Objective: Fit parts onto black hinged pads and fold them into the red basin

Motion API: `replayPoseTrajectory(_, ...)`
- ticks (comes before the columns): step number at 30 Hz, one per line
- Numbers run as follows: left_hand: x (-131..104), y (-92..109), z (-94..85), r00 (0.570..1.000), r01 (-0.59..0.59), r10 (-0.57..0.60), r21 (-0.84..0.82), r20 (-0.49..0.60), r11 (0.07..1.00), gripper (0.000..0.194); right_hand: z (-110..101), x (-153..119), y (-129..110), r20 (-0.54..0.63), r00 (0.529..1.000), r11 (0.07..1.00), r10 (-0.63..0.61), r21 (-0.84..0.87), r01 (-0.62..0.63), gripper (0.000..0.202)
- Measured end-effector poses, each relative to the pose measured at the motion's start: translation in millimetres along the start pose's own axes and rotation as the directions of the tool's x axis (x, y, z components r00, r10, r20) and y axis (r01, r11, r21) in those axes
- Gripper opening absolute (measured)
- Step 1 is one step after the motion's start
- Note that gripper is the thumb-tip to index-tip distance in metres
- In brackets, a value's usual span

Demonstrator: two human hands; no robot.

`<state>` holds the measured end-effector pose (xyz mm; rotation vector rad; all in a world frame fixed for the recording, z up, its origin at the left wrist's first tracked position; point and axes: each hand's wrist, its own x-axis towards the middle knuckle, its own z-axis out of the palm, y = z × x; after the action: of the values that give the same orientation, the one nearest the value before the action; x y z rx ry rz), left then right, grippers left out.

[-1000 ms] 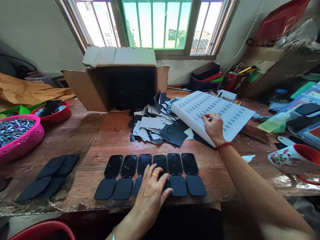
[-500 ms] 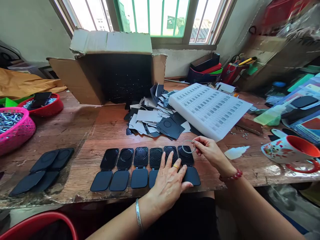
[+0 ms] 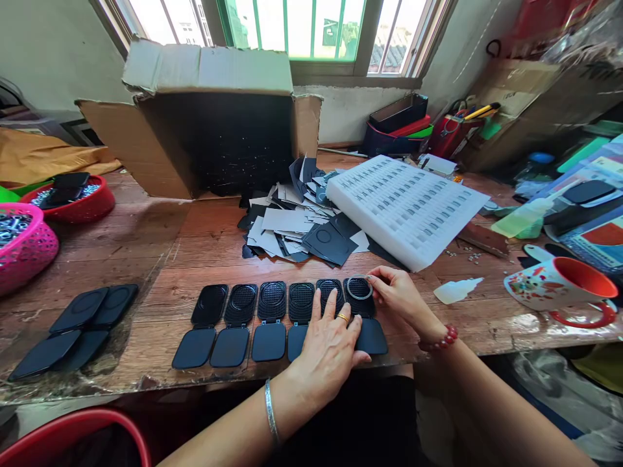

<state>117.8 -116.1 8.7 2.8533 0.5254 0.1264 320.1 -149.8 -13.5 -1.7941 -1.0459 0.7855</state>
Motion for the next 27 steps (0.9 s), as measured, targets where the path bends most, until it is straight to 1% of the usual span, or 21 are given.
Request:
replayPoseTrajectory(3, 0.0, 0.1, -1.3, 1.000, -0.001, 0.001, 0.004, -0.005, 1.000, 0.055, -1.4, 3.8, 1.4, -0.015, 1.000, 0.998, -0.015, -0.053, 0.015, 0.030)
replayPoseTrajectory(8, -0.2, 0.2, -2.3, 1.000, -0.011, 0.011, 0.004, 0.000, 1.000, 0.052, -3.1, 6.9, 1.6, 0.030, 0.999, 0.991, -0.042, -0.129, 0.046, 0.032)
replayPoseTrajectory(11, 0.5, 0.2, -0.6, 1.000, -0.007, 0.007, 0.011, 0.004, 1.000, 0.052, -0.8, 5.6, 2.1, -0.016, 0.995, 0.969, -0.098, -0.228, 0.091, 0.028)
replayPoseTrajectory(14, 1.5, 0.7, 0.7, 1.000, 0.001, -0.001, 0.020, 0.000, 1.000, 0.052, 3.0, 2.9, 1.4, -0.074, 0.982, 0.931, -0.176, -0.336, 0.142, 0.021)
replayPoseTrajectory(18, 2.2, 1.0, -0.4, 1.000, -0.006, 0.005, 0.018, 0.021, 1.000, 0.052, 6.0, 0.4, -0.4, -0.083, 0.967, 0.885, -0.241, -0.428, 0.184, 0.018)
replayPoseTrajectory(22, 2.3, 0.5, -1.2, 1.000, -0.009, 0.009, 0.016, 0.020, 1.000, 0.053, 3.6, 1.1, 2.2, -0.069, 0.966, 0.872, -0.249, -0.450, 0.193, 0.017)
replayPoseTrajectory(27, 2.2, -0.5, 0.3, 1.000, -0.012, 0.011, 0.018, 0.016, 1.000, 0.054, -1.8, 8.1, 10.8, -0.044, 0.980, 0.889, -0.194, -0.429, 0.157, 0.014)
